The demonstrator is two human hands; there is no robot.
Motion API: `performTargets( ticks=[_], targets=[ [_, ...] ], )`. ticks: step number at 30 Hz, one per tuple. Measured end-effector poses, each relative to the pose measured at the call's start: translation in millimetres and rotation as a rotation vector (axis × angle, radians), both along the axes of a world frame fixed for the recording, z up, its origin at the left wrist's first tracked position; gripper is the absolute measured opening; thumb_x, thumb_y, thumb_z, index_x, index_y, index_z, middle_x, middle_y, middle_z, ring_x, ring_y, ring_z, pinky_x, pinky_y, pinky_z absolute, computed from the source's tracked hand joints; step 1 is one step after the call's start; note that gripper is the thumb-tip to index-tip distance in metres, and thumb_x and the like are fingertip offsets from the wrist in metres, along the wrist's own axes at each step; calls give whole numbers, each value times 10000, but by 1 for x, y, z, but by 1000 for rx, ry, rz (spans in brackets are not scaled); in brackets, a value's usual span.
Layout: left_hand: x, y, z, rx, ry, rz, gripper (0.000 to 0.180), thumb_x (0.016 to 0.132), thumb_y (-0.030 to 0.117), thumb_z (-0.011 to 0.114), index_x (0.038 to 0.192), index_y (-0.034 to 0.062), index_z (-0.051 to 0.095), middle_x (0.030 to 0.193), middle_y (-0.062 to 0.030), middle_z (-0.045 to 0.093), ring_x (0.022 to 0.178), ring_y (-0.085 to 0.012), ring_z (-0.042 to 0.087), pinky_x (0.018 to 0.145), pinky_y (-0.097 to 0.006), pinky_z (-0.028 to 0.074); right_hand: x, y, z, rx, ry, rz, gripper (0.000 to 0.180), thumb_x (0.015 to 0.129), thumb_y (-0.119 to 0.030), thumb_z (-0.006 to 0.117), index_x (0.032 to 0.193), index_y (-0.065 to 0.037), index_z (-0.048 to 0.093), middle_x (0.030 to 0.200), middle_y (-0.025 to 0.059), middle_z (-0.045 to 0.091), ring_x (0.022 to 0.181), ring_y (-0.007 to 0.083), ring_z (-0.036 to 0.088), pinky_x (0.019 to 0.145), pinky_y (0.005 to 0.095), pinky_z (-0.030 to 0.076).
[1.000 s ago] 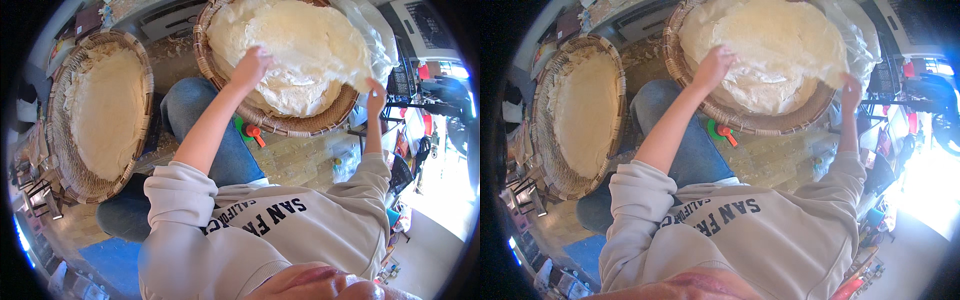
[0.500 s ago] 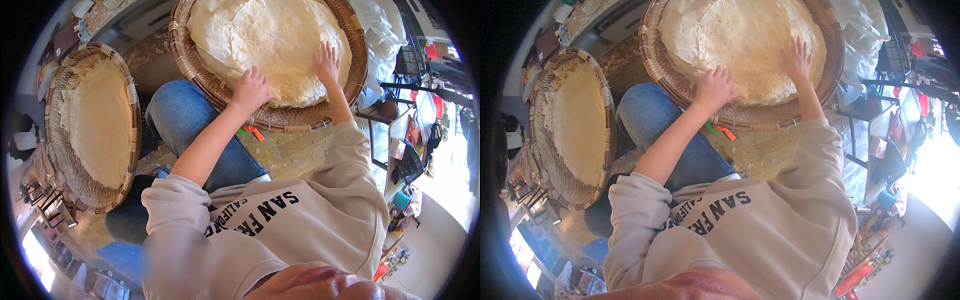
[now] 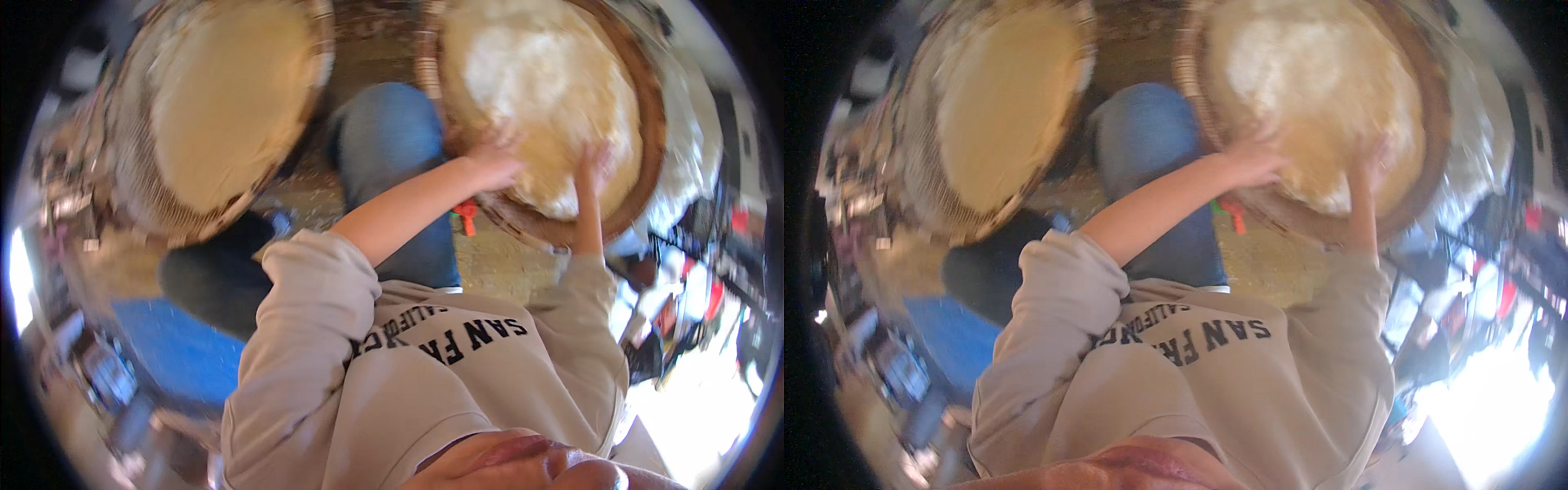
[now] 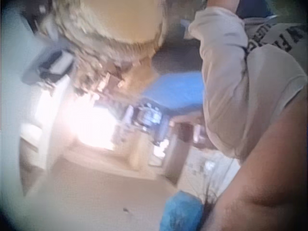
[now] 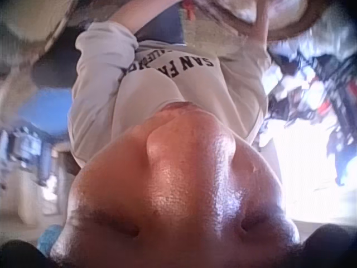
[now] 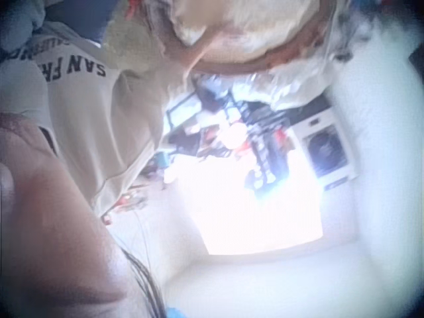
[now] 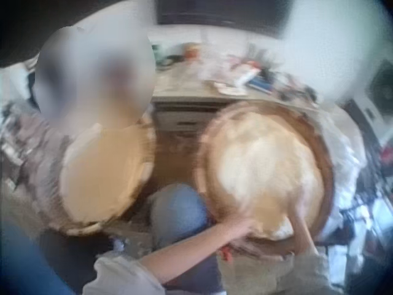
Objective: The person repeatedly lifts, stretches, and folds a large sheet of white dough over a round woven basket. They occasionally spray the dough with water from a green spray bottle and continue to stretch and fold it by hand.
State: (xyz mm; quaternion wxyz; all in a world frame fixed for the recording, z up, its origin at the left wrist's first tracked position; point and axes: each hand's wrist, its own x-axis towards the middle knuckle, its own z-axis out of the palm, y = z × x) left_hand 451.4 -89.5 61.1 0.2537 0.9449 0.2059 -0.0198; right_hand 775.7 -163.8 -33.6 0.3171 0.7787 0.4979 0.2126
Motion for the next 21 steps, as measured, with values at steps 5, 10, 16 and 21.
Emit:
performTargets(
  ticks=[5,10,16,21],
  targets=[
    [-111,26,47,388,-544,283,321,887,349,631,1151,170,659,1371,-129,522,1380,-371,338,1078,-632,270,-8,-20,-4,-174,328,-106,554,1009,-423,363,1526,-261,245,1619,13,151,1482,306,147,1056,711,223],
    [-306,84,26,119,-326,881,259,950,229,538,1026,18,668,1028,-192,664,965,-368,629,860,-432,500,-21,30,33,290,779,61,461,984,-411,476,1329,-112,546,1388,130,514,1305,320,455,1069,492,362],
    [-414,102,-54,88,329,809,317,947,266,500,1018,-3,651,1038,-226,657,1000,-371,634,852,-481,512,-196,147,119,420,1079,619,276,962,-242,585,1180,-90,659,1278,111,611,1225,279,543,1049,385,406],
    [-418,118,-83,-19,220,881,272,911,247,510,959,2,617,1032,-249,642,961,-412,623,829,-511,491,-396,210,152,209,1383,955,270,950,-237,574,1141,-70,667,1191,105,648,1123,292,600,976,362,456]
  ],
)
